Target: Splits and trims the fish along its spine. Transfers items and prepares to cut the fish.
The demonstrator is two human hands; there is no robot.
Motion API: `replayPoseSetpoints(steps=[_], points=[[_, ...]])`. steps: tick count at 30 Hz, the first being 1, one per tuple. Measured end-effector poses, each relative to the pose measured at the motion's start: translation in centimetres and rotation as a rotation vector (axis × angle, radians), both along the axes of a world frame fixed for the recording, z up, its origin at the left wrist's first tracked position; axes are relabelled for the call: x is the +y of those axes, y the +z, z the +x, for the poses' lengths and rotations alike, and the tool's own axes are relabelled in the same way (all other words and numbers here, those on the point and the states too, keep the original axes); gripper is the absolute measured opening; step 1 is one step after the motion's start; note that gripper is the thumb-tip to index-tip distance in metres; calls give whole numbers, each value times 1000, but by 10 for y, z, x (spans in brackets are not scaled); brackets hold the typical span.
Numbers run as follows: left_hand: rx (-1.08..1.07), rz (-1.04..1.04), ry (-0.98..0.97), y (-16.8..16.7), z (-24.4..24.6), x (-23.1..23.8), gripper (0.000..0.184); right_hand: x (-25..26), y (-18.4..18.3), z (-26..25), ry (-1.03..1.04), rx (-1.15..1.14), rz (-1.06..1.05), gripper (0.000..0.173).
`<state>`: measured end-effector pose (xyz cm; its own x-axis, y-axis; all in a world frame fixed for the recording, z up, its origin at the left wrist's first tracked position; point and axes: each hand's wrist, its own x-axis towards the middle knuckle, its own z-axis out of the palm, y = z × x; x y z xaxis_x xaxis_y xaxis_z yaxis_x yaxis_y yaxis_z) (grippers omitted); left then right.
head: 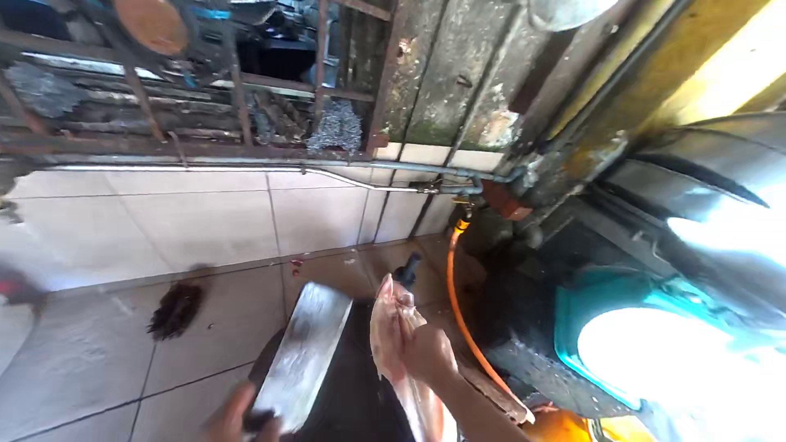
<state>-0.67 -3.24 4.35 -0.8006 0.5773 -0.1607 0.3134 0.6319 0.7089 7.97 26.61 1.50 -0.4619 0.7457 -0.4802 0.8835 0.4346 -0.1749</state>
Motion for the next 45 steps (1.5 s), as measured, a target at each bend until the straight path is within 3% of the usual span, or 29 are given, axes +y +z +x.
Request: replayPoseSetpoints(steps=[5,9,11,15,20,24,26,29,31,33,35,37,38,41,43,45], points=[[-219,62,-29,1,-20,145,38,-35,-23,1,-279,57,-58,31],[-203,-38,-107,-34,-16,203,35,-50,-44,13,-300,129,-108,30],[-108,-133,-160,-45,-18,209,39,-48,-48,25,-265,172,-144,29],[-85,-97,-131,-67,-30,201,41,-28,-59,44,-268,311,-264,38],[-196,-16,-64,-91,-44,192,45,-13,-57,33,-237,192,-375,60],[17,-153,-70,-62,-36,199,33,-12,-57,28,-136,95,-326,65],[132,-164,-56,-38,-25,207,27,-10,-58,27,-88,56,-338,78],[398,61,-56,-25,-10,217,24,-9,-60,27,-134,83,-340,69],[485,127,-99,-25,3,225,31,-7,-58,26,-70,56,-359,91],[432,20,-152,-37,14,232,36,-7,-60,26,-84,87,-342,91],[239,-227,-224,-47,17,240,45,-8,-70,27,-76,152,-295,90],[208,-318,-247,-50,14,243,41,-9,-74,26,-65,155,-292,92],[266,-266,-238,-48,14,241,34,-8,-74,25,-70,147,-298,92],[572,149,-161,-30,13,236,24,-5,-68,23,-88,121,-341,91],[716,358,-111,-8,13,236,30,-4,-64,23,-95,95,-377,94],[748,410,-86,-5,15,238,41,-4,-63,24,-125,110,-382,94]])
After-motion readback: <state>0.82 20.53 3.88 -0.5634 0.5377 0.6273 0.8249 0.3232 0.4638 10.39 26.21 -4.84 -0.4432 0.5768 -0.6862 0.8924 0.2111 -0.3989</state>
